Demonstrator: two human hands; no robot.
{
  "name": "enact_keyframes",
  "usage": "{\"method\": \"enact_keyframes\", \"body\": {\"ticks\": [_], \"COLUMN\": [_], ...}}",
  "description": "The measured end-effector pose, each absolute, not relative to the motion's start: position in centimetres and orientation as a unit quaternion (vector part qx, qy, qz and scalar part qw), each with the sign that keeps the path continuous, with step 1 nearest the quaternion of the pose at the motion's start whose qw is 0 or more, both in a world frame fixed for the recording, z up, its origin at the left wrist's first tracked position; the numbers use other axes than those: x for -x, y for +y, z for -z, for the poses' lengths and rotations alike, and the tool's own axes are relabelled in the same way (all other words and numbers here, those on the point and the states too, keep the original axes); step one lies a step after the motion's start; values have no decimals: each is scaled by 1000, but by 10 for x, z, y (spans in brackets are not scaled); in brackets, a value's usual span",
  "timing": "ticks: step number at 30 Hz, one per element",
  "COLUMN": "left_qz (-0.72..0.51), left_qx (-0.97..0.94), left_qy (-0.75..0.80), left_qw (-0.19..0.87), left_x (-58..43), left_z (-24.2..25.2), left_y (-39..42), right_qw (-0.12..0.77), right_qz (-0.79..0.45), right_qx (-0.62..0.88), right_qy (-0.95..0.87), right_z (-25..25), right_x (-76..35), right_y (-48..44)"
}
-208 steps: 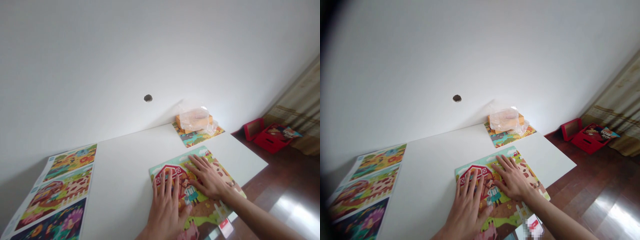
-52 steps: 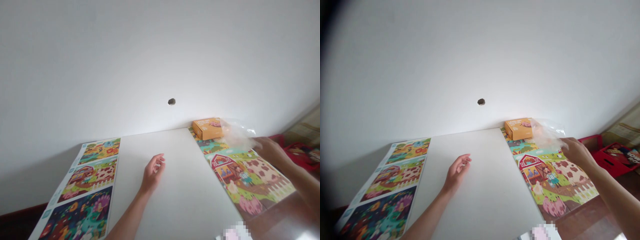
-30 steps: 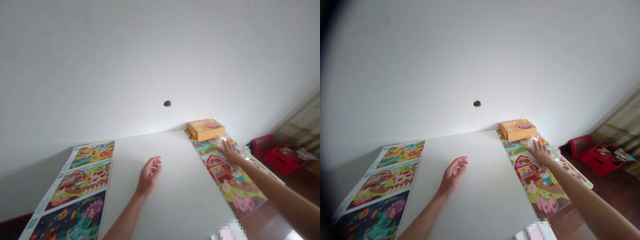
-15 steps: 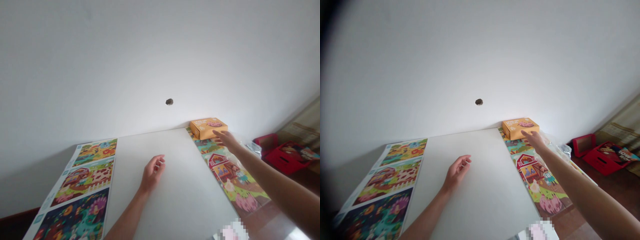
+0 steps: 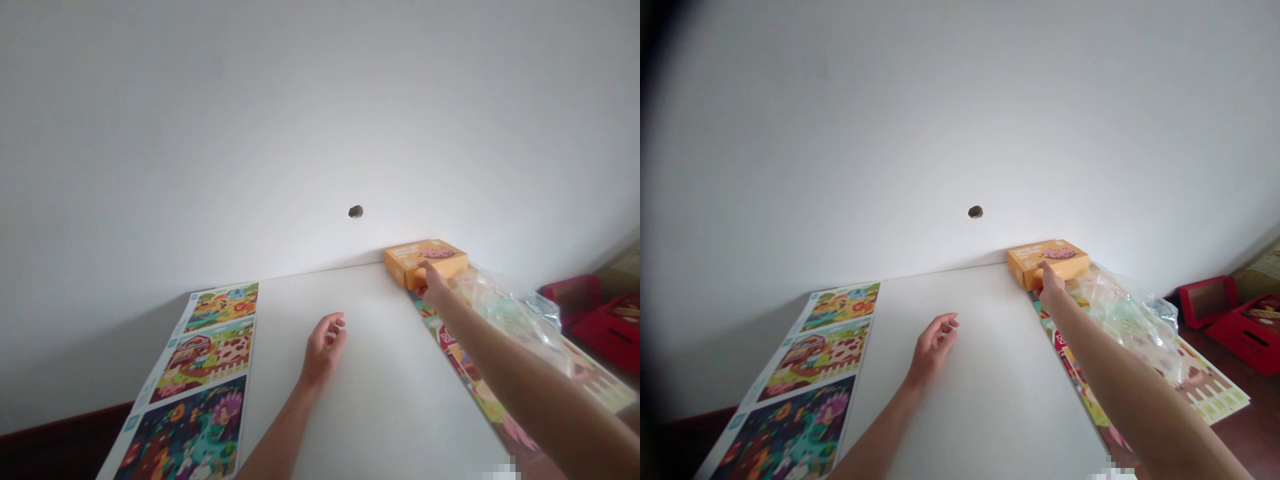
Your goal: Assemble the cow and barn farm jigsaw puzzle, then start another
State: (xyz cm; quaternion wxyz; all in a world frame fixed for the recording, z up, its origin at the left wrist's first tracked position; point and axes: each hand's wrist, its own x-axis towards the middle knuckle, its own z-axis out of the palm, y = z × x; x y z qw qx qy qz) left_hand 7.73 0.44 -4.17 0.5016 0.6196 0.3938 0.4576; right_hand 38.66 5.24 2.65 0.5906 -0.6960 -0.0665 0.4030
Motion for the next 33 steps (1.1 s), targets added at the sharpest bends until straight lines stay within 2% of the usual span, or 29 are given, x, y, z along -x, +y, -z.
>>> {"method": "enact_keyframes", "body": {"ticks": [4, 8, 12, 15, 18, 21, 25, 30, 33], "left_qz": [-491, -495, -532, -567, -599, -606, -595, -574, -561], "left_qx": [-626, -652, -632, -594, -561, -557, -554, -577, -579], "left_qy": [436, 460, 467, 465, 453, 466, 509, 511, 515], "left_qw": [420, 343, 315, 331, 348, 324, 284, 276, 291], "left_x": [-75, -62, -41, -31, -30, -33, -34, -34, -38], "left_z": [43, 43, 42, 42, 44, 46, 45, 46, 47], "left_y": [8, 12, 15, 17, 22, 30, 40, 37, 33], "right_qw": [609, 592, 615, 627, 663, 641, 641, 710, 672], "right_qz": [-464, -541, -520, -509, -458, -430, -454, -331, -277], "right_qx": [639, 589, 574, 561, 493, 426, 385, 383, 469], "right_qy": [-73, -104, -146, -183, -330, -472, -485, -490, -502], "right_z": [-7, 9, 6, -11, -37, -64, -105, -146, -141], "right_x": [-310, -225, -179, -180, -194, -207, -214, -227, -244], "right_y": [29, 3, -34, -54, -46, -13, 23, 13, 16]}}
